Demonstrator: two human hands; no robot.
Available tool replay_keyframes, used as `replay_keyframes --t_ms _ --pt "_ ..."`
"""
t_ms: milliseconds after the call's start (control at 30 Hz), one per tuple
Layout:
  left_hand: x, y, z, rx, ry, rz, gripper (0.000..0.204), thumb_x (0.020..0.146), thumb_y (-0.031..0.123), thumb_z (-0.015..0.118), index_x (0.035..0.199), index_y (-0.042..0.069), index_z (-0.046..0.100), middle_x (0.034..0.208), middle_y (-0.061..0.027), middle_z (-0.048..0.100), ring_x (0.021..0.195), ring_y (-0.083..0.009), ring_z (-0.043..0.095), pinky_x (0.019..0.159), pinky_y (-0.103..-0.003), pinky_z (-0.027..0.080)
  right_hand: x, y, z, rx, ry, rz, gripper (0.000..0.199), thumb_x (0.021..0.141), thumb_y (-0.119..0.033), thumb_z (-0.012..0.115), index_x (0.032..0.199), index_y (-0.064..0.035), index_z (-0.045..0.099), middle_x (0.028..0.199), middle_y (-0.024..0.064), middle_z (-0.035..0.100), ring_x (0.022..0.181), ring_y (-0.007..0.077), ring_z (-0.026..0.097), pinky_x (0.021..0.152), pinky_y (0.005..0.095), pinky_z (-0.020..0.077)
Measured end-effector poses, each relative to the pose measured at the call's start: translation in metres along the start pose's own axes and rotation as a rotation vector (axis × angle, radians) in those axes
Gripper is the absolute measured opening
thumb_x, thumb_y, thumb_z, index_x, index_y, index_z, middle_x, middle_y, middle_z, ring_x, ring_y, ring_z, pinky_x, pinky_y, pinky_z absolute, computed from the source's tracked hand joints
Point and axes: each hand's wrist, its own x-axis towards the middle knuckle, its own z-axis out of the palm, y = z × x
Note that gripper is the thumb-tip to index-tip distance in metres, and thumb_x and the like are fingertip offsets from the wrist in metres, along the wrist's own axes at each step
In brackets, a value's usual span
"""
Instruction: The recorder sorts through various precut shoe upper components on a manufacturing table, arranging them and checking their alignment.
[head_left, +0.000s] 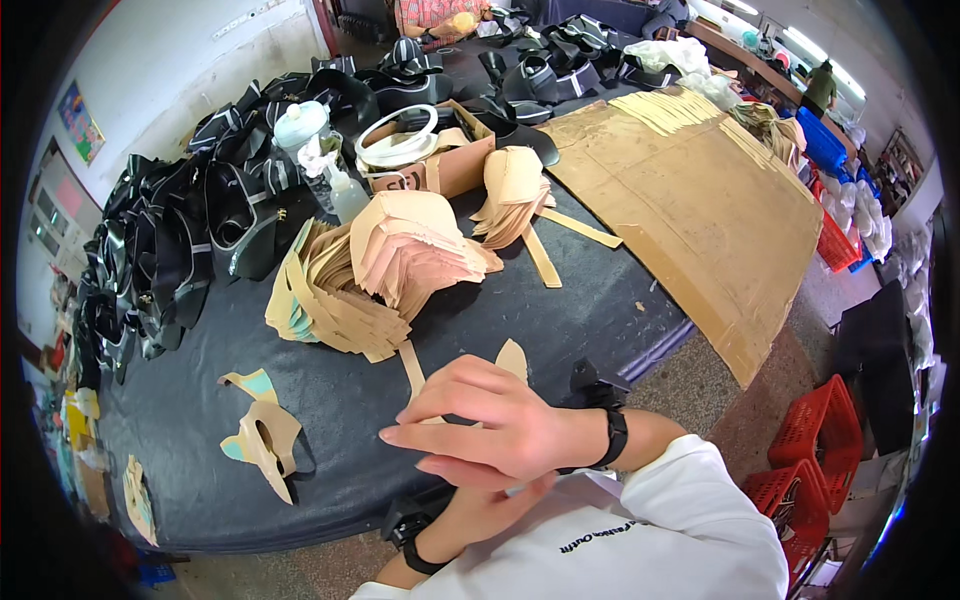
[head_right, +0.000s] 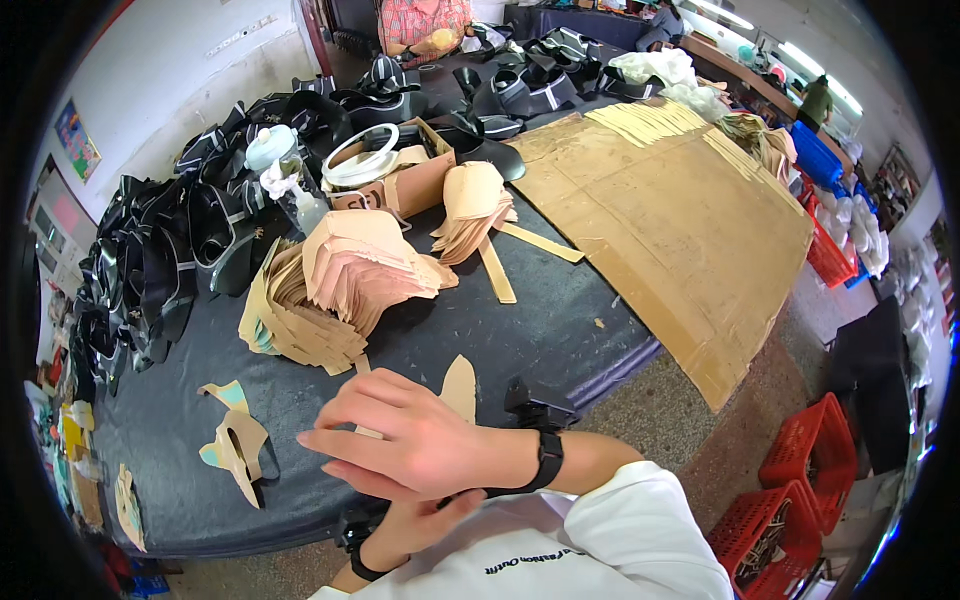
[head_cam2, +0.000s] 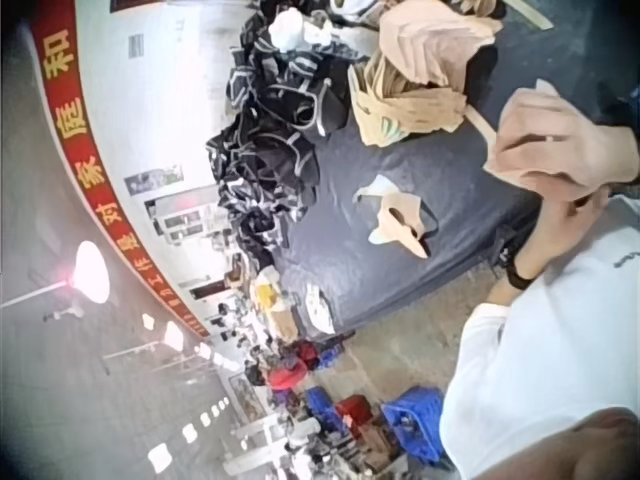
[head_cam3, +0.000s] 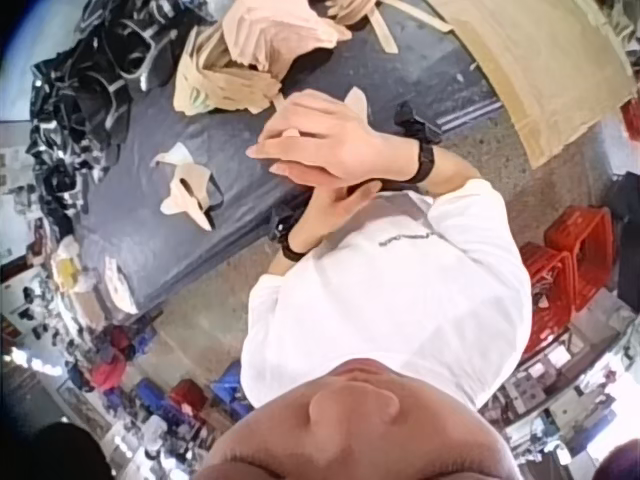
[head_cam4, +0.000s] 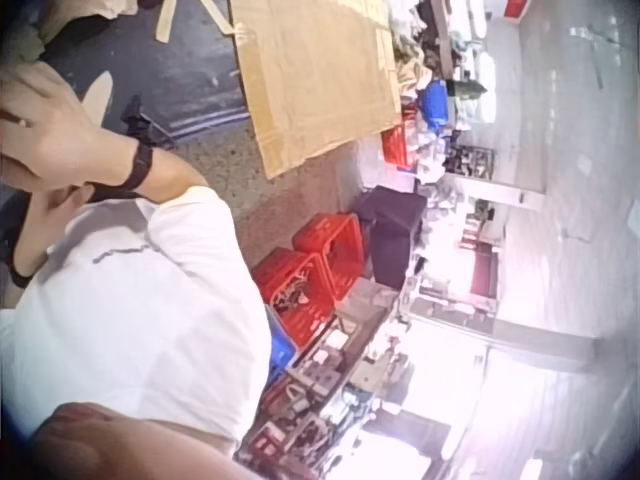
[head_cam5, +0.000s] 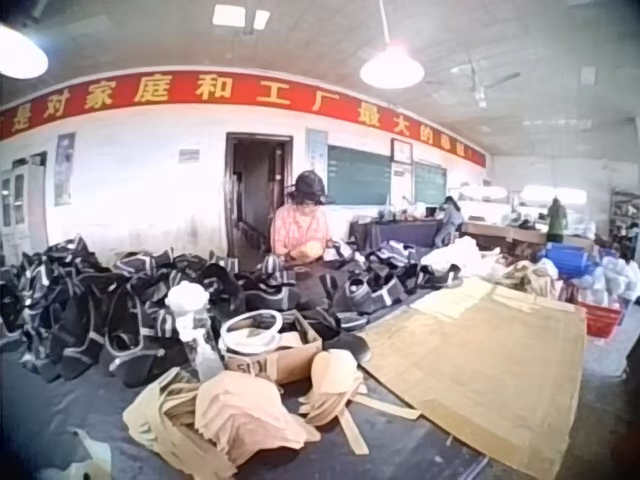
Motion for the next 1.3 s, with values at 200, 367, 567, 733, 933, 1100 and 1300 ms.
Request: replay_keyframes --t_ms 200,367,567,733,933,1100,1300 --pt "0.021 0.011 0.042 -0.762 0.127 -0.041 0.086 0.079 0.001 0.068 0.143 -0.001 0.01 0.146 -0.0122 0.018 0.132 -0.0169 0.028 0.109 -0.034 0.026 0.002 0.006 0.041 -0.259 -0.04 -0.015 0.032 0.063 -0.008 0.068 0.094 -0.003 0.061 0.094 0.0064 0.053 0.09 0.0215 0.052 0.076 0.0317 0.0421" --pt "0.024 0.017 0.043 -0.674 0.325 -0.116 0.07 0.077 0.007 0.071 0.133 -0.003 0.029 0.123 -0.0128 0.051 0.112 -0.0165 0.05 0.095 -0.029 0.041 0.006 0.009 0.06 0.075 -0.043 0.155 0.016 0.072 -0.006 0.064 0.087 -0.0013 0.059 0.091 0.0074 0.052 0.082 0.0212 0.051 0.071 0.0318 0.0424" --pt "0.021 0.008 0.051 -0.768 0.411 -0.069 0.065 0.077 0.002 0.069 0.13 -0.004 0.032 0.113 -0.0107 0.054 0.103 -0.0153 0.054 0.091 -0.029 0.043 0.008 0.008 0.058 0.824 -0.112 0.801 0.014 0.088 -0.011 0.057 0.096 -0.0003 0.061 0.082 0.0031 0.054 0.07 0.013 0.052 0.062 0.0261 0.0424" --pt "0.021 -0.011 0.059 -0.813 0.498 -0.126 0.064 0.075 0.001 0.07 0.128 -0.005 0.035 0.113 -0.0106 0.053 0.102 -0.0158 0.055 0.089 -0.029 0.044 0.002 0.023 0.055 1.361 0.053 1.212 0.015 0.091 -0.013 0.054 0.097 -0.0003 0.061 0.074 -0.0001 0.053 0.067 0.0088 0.05 0.063 0.0224 0.0422" --pt "0.029 0.008 0.058 -0.856 0.467 -0.225 0.063 0.076 -0.008 0.062 0.131 0.0 0.033 0.116 -0.0123 0.05 0.107 -0.0218 0.054 0.095 -0.037 0.043 -0.006 0.035 0.051 1.368 0.276 1.152 0.017 0.09 -0.014 0.053 0.094 0.0005 0.061 0.067 -0.0012 0.051 0.062 0.0056 0.046 0.059 0.0209 0.0384" --pt "0.029 0.009 0.055 -0.748 0.216 -0.179 0.082 0.079 -0.005 0.063 0.142 0.001 0.011 0.135 -0.0158 0.036 0.122 -0.0202 0.043 0.103 -0.036 0.035 -0.011 0.011 0.018 0.52 -0.037 0.82 0.013 0.088 -0.011 0.056 0.096 -0.0024 0.062 0.081 0.0031 0.061 0.069 0.0093 0.056 0.059 0.0231 0.0423" --pt "0.026 -0.028 0.063 -0.705 -0.099 -0.249 0.04 0.092 0.007 0.053 0.128 -0.002 0.04 0.125 -0.0137 0.052 0.117 -0.0196 0.048 0.102 -0.032 0.035 -0.075 -0.018 -0.056 0.213 0.036 0.891 0.014 0.087 -0.01 0.056 0.095 -0.0003 0.062 0.081 0.0068 0.064 0.072 0.0133 0.06 0.065 0.0257 0.0474"
